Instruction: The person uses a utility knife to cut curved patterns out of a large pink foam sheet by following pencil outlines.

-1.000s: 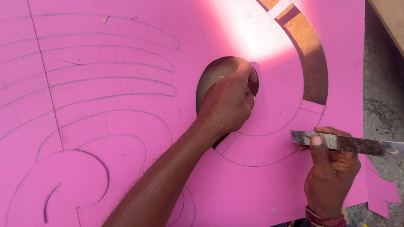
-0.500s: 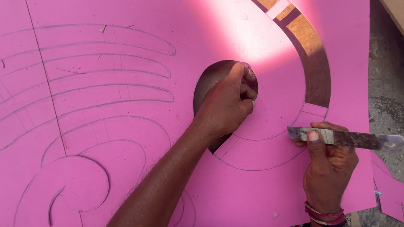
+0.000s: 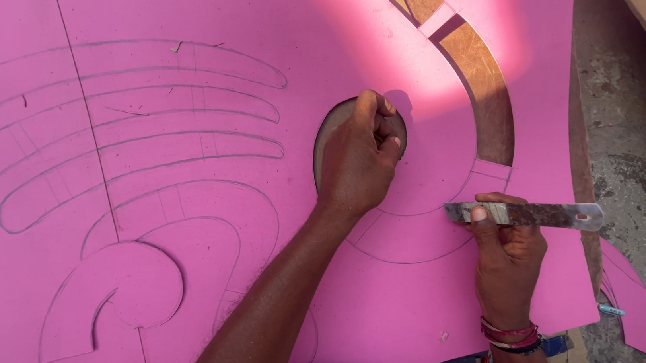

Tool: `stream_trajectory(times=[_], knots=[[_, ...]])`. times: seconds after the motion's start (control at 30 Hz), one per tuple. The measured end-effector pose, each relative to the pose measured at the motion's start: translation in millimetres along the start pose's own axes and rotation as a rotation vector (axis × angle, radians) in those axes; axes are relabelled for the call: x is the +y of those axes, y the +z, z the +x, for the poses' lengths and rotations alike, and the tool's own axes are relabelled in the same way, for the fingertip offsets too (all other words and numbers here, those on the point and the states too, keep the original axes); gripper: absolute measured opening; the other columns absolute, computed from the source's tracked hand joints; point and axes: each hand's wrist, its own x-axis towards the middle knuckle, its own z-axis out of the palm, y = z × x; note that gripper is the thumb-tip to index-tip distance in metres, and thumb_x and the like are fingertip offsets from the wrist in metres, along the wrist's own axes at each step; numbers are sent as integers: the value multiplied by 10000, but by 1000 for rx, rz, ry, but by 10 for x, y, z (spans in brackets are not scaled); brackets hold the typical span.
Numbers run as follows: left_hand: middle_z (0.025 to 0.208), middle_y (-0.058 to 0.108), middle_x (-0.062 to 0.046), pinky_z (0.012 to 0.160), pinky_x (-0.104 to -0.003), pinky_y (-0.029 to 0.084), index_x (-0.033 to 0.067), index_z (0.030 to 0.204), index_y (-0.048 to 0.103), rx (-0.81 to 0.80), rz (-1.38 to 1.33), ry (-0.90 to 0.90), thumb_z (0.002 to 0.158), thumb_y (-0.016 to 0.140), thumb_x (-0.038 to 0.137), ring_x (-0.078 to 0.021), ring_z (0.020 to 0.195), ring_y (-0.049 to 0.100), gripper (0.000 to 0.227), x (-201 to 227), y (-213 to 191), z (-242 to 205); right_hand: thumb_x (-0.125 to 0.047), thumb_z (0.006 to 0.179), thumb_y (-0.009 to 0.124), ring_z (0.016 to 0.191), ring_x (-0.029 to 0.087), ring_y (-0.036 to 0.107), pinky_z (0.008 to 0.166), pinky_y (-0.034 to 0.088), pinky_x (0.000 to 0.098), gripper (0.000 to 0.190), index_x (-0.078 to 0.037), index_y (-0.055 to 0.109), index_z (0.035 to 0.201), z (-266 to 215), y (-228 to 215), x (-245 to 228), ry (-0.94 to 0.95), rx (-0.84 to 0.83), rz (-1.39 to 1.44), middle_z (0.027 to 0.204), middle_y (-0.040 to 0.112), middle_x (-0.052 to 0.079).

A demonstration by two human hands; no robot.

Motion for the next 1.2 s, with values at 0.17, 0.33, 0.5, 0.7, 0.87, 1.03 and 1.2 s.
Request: stream_trajectory(times=[0.17,0.33,0.5,0.7,0.87,1.03,1.2], knots=[[864,706,-78,732,-392,562,59,1084,563,-65,159,69,926,622,38,-202,797,720,170,-18,-223,53,-94,1063,669,907,89,656,839,582,232,170,11,637,1192,-11,-6,37,1,-2,5,1004,675,56],[971,722,-44,775,-405,561,95,1088,621,-84,370,119,972,628,126,-188,926,708,120,10,-458,-59,-97,1067,668,901,94,661,831,587,237,157,-1,642,1189,-12,9,2,-14,3,0,1000,683,59],[1079,686,-121,827,-460,515,64,1030,687,-118,812,325,809,774,163,-264,1022,654,257,-85,-379,-134,-89,1066,672,896,110,671,847,600,261,144,-12,649,1185,1,80,-51,-17,-5,82,998,689,57],[1101,665,-154,816,-464,499,42,1041,692,-45,699,377,775,827,173,-265,1008,649,326,-152,-297,-129,-74,1088,673,935,97,635,866,559,246,141,-3,661,1209,-20,108,-18,-36,-27,41,1032,672,49],[1050,670,-101,845,-447,500,77,1016,688,25,824,285,859,767,177,-238,1000,659,202,74,-333,-36,-101,1077,668,927,101,659,863,582,254,156,-13,650,1204,-1,133,-60,-23,-43,38,1026,686,50],[1053,670,-62,854,-410,524,84,1088,688,-122,491,234,966,706,216,-206,957,662,180,266,-404,-255,-148,1028,644,903,109,676,830,569,249,227,-28,615,1219,-4,83,-228,71,-261,51,975,705,65],[1200,607,-38,1006,-372,510,121,1448,601,-703,-310,203,1021,639,344,-173,1157,600,483,62,-518,-706,-219,1023,676,829,137,648,750,568,288,244,4,672,1121,-79,-51,-274,215,-854,300,904,666,55]])
